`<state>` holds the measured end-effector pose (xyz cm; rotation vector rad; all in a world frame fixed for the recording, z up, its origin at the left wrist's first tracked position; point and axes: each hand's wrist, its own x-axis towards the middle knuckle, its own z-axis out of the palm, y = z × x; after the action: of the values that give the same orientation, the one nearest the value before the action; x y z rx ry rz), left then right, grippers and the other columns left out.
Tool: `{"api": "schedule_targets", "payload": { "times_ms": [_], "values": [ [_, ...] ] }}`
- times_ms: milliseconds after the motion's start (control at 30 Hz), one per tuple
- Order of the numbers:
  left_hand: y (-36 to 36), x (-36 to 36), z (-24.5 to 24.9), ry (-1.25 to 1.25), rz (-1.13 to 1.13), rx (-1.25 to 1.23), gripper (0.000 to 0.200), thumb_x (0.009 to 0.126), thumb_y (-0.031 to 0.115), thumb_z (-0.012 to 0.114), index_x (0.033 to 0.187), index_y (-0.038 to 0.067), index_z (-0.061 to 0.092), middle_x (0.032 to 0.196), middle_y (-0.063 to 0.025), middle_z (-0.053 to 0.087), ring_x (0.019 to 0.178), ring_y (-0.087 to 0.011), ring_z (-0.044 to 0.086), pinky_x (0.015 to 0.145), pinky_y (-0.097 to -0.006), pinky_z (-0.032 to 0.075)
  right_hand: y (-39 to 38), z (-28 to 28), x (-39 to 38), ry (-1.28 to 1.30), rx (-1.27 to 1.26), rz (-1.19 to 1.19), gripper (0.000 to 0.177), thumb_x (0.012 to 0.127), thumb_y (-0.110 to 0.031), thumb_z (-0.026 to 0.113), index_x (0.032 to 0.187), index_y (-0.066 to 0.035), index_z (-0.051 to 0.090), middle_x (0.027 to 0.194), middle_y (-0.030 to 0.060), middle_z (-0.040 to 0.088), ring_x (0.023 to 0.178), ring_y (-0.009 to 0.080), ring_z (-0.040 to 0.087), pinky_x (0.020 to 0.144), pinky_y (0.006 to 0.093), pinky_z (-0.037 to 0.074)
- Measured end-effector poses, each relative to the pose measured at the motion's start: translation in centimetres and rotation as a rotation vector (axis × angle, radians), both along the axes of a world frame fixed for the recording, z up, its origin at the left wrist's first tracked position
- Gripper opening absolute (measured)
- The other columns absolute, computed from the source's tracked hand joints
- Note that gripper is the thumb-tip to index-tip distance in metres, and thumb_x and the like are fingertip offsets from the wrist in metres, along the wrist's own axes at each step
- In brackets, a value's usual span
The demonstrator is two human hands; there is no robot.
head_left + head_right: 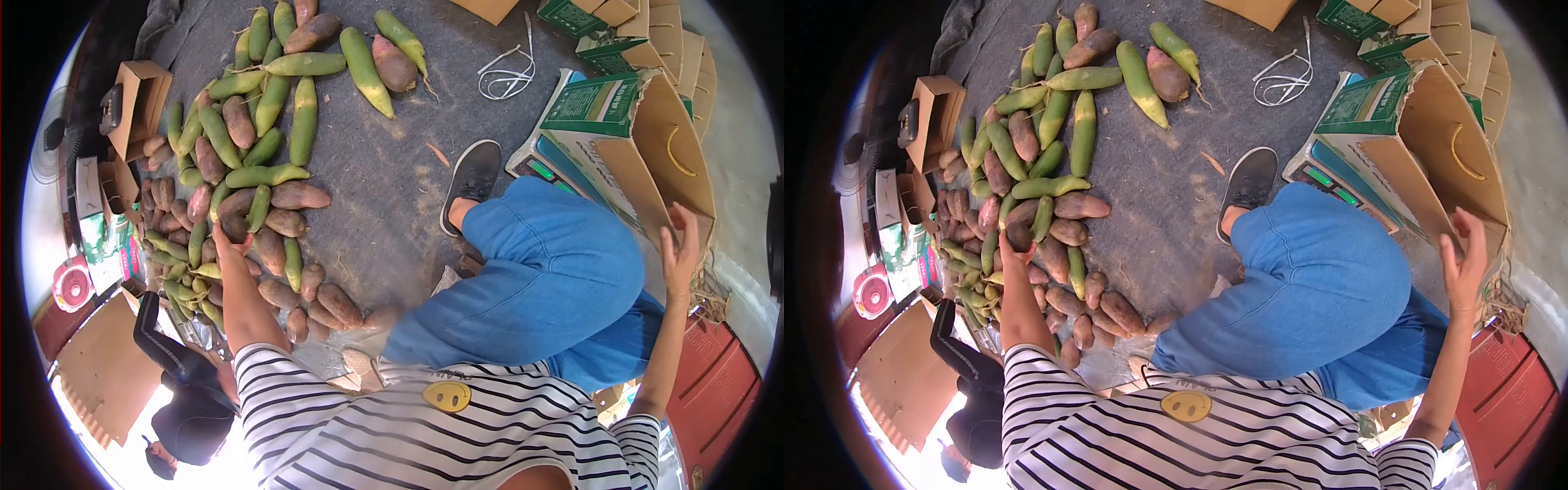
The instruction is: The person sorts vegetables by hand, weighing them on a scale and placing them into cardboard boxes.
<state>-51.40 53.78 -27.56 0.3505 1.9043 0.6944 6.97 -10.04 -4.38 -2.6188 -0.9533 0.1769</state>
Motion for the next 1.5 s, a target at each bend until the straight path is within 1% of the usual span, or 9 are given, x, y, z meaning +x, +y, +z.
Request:
{"api": "schedule_targets", "payload": {
  "times_ms": [200,333,467,600,867,1033,1200,1333,1500],
  "values": [
    [-6.8,3.2,1.0,0.155,-0.141,0.200,0.078,0.064,0.041,0.080,0.121,-0.001,0.047,0.115,-0.0168,0.052,0.090,-0.0309,0.056,0.060,-0.0433,0.053,-1.3,-1.4,-0.4,0.052,-0.139,-0.035,0.041,0.087,-0.015,0.063,0.124,-0.001,0.053,0.121,0.0167,0.059,0.116,0.0298,0.055,0.100,0.0365,0.040],
    [-14.4,4.7,0.9,-0.309,-0.229,0.265,0.054,0.080,0.033,0.070,0.124,0.010,0.048,0.125,-0.0115,0.051,0.111,-0.0306,0.053,0.088,-0.0537,0.049,-0.9,-1.6,-0.5,0.030,-0.114,-0.027,0.038,0.087,-0.014,0.063,0.123,-0.003,0.054,0.119,0.0159,0.060,0.114,0.0310,0.056,0.098,0.0366,0.042],
    [-22.8,13.3,6.1,-0.656,-0.207,0.099,0.052,0.083,0.029,0.065,0.127,0.009,0.045,0.131,-0.0146,0.048,0.119,-0.0358,0.048,0.095,-0.0625,0.042,-1.0,-1.1,-0.6,0.008,-0.106,0.021,0.037,0.087,-0.013,0.062,0.122,-0.004,0.055,0.119,0.0162,0.059,0.112,0.0329,0.056,0.096,0.0372,0.043],
    [-27.6,22.7,10.0,-0.903,-0.802,-0.053,0.077,0.077,0.034,0.069,0.139,0.005,0.034,0.132,-0.0154,0.049,0.121,-0.0325,0.049,0.100,-0.0476,0.043,-2.1,-1.8,-0.2,-0.016,-0.108,0.096,0.031,0.088,-0.011,0.058,0.118,-0.005,0.056,0.116,0.0169,0.060,0.110,0.0340,0.056,0.093,0.0400,0.046],
    [-35.8,45.5,26.0,-1.098,-1.652,0.323,0.092,0.067,0.042,0.075,0.139,-0.003,0.037,0.135,-0.0166,0.046,0.128,-0.0249,0.043,0.106,-0.0358,0.032,-2.7,-0.8,0.3,0.004,-0.107,0.136,0.029,0.083,-0.007,0.057,0.112,-0.006,0.055,0.098,0.0134,0.061,0.097,0.0321,0.058,0.082,0.0423,0.048],
    [-39.1,55.2,30.0,-0.825,-2.100,0.394,0.092,0.070,0.047,0.073,0.136,-0.006,0.038,0.132,-0.0201,0.049,0.126,-0.0277,0.046,0.103,-0.0360,0.037,-3.0,-1.5,0.5,-0.029,-0.094,0.162,0.029,0.080,-0.006,0.055,0.109,-0.004,0.055,0.094,0.0138,0.060,0.094,0.0310,0.059,0.078,0.0416,0.049],
    [-40.2,58.6,26.3,-0.245,-2.084,1.207,0.076,0.075,0.034,0.072,0.133,-0.005,0.042,0.126,-0.0242,0.052,0.115,-0.0305,0.055,0.096,-0.0365,0.044,-3.3,-1.6,0.6,-0.012,-0.107,0.191,0.020,0.082,-0.006,0.053,0.101,-0.004,0.053,0.091,0.0137,0.059,0.092,0.0317,0.059,0.076,0.0423,0.049],
    [-37.6,53.2,26.0,-0.175,-1.885,1.198,0.059,0.084,0.024,0.069,0.132,-0.001,0.046,0.125,-0.0138,0.056,0.100,-0.0204,0.061,0.081,-0.0313,0.050,-3.8,-1.6,0.9,-0.024,-0.143,0.203,0.014,0.084,-0.009,0.049,0.098,-0.005,0.052,0.091,0.0141,0.059,0.092,0.0324,0.059,0.077,0.0427,0.049],
    [-32.7,38.6,15.7,-0.006,-1.783,0.841,0.045,0.084,0.019,0.067,0.123,0.002,0.054,0.114,-0.0104,0.061,0.085,-0.0180,0.061,0.073,-0.0305,0.050,-3.7,-2.2,1.4,-0.030,-0.105,0.183,0.017,0.087,-0.011,0.049,0.102,-0.006,0.055,0.093,0.0149,0.062,0.092,0.0341,0.060,0.078,0.0425,0.049]
  ]
}}
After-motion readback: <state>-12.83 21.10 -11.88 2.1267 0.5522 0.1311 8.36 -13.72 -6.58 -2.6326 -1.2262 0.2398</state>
